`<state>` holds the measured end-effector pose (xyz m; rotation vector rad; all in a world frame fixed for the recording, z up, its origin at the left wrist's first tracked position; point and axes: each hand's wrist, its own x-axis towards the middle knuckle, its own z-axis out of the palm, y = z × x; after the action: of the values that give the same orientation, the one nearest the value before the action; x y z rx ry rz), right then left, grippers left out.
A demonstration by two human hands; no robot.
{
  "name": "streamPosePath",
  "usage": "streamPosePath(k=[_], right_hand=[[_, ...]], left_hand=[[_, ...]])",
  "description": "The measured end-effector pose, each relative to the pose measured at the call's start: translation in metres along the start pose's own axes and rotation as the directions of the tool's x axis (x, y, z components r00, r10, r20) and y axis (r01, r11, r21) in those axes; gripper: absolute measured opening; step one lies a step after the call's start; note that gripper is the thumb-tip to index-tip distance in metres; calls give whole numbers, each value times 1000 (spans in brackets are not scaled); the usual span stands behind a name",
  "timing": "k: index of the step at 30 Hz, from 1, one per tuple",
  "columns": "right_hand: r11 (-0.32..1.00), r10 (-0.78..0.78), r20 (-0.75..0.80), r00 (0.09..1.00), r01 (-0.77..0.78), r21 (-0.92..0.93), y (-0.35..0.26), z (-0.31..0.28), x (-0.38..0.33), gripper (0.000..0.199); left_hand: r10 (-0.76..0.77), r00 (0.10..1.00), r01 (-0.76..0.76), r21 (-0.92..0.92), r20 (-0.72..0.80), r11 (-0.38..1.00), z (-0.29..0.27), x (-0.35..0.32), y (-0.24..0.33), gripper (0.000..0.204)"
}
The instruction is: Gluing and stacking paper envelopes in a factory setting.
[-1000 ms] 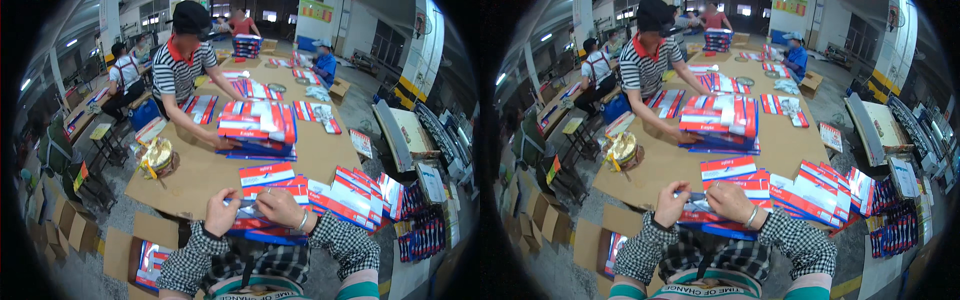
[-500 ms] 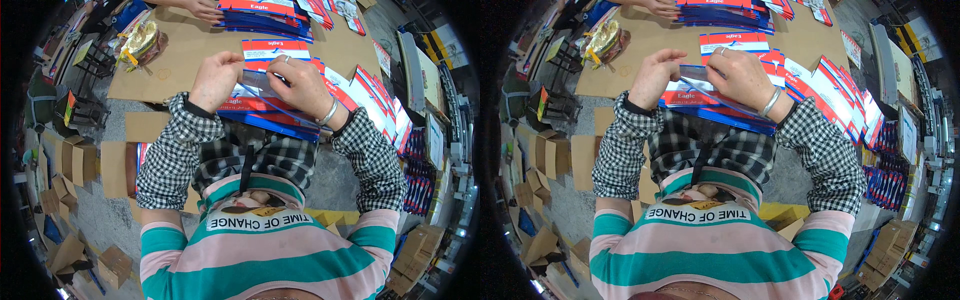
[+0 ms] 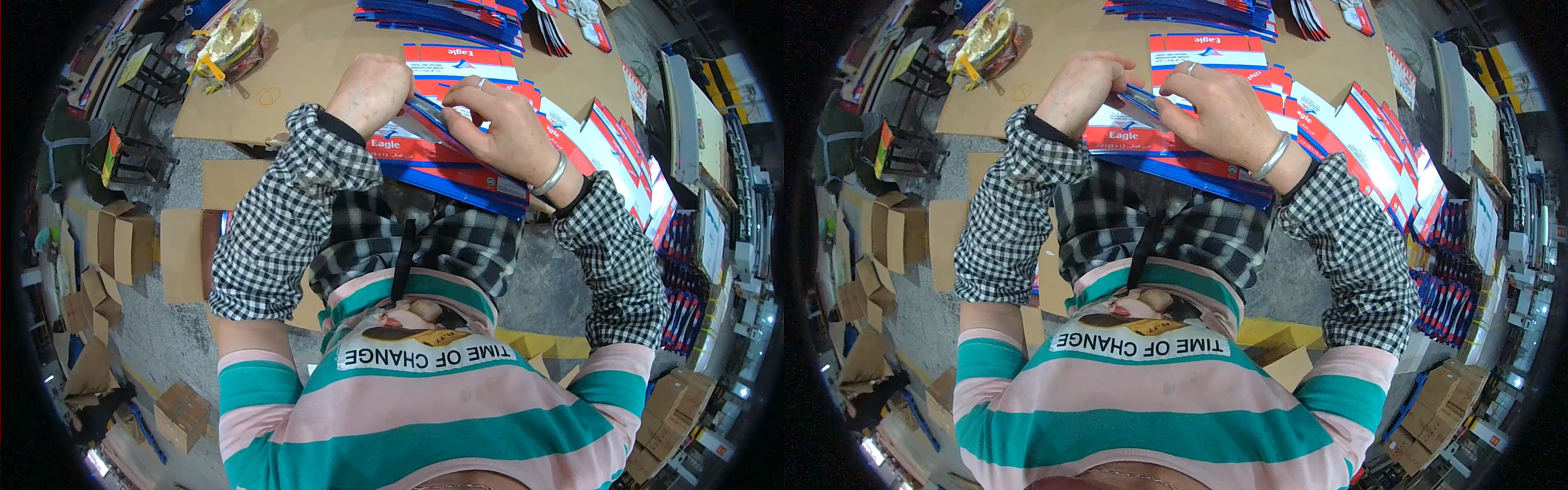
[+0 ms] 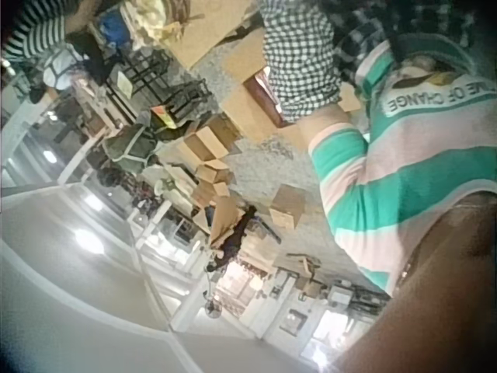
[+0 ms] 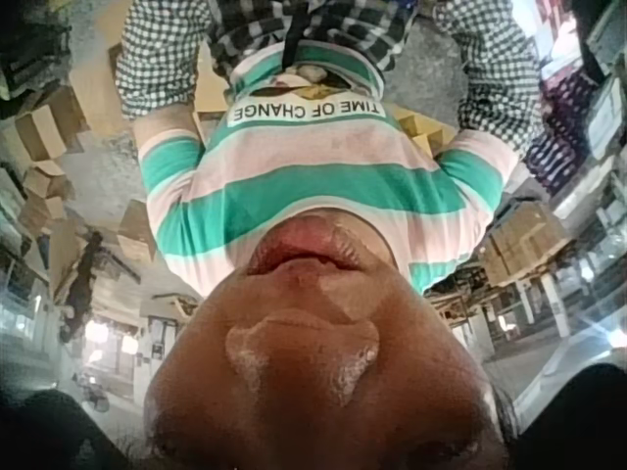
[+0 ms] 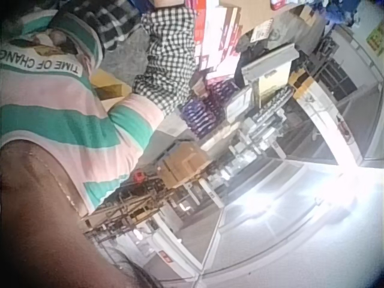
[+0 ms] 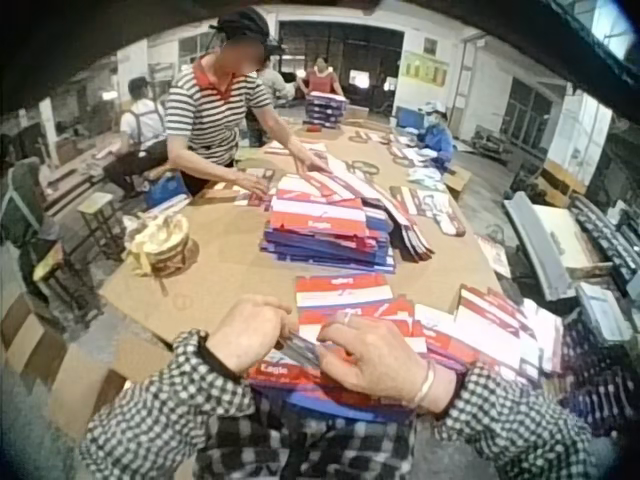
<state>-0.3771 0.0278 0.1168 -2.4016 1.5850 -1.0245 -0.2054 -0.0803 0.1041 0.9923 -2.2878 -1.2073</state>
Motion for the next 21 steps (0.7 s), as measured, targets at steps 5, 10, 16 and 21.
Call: streamPosePath(k=[5, 10, 16, 21], right_hand=[[1000, -5, 49, 999, 6, -17, -2, -2, 5, 10], [999, 41, 36, 999, -41, 16, -5, -3, 8, 13], [996, 79, 69, 995, -76, -44, -12, -9, 13, 13], [980, 121, 134, 984, -97, -173, -21, -14, 20, 13]], left_hand=[[233, 938, -253, -48, -256, 966, 7, 4, -19, 6], [72, 997, -70, 157, -7, 985, 2, 0, 4, 22], [527, 850, -384, 682, -3, 623, 4, 1, -1, 11], [404, 914, -339, 498, -26, 798, 6, 2, 4, 11]])
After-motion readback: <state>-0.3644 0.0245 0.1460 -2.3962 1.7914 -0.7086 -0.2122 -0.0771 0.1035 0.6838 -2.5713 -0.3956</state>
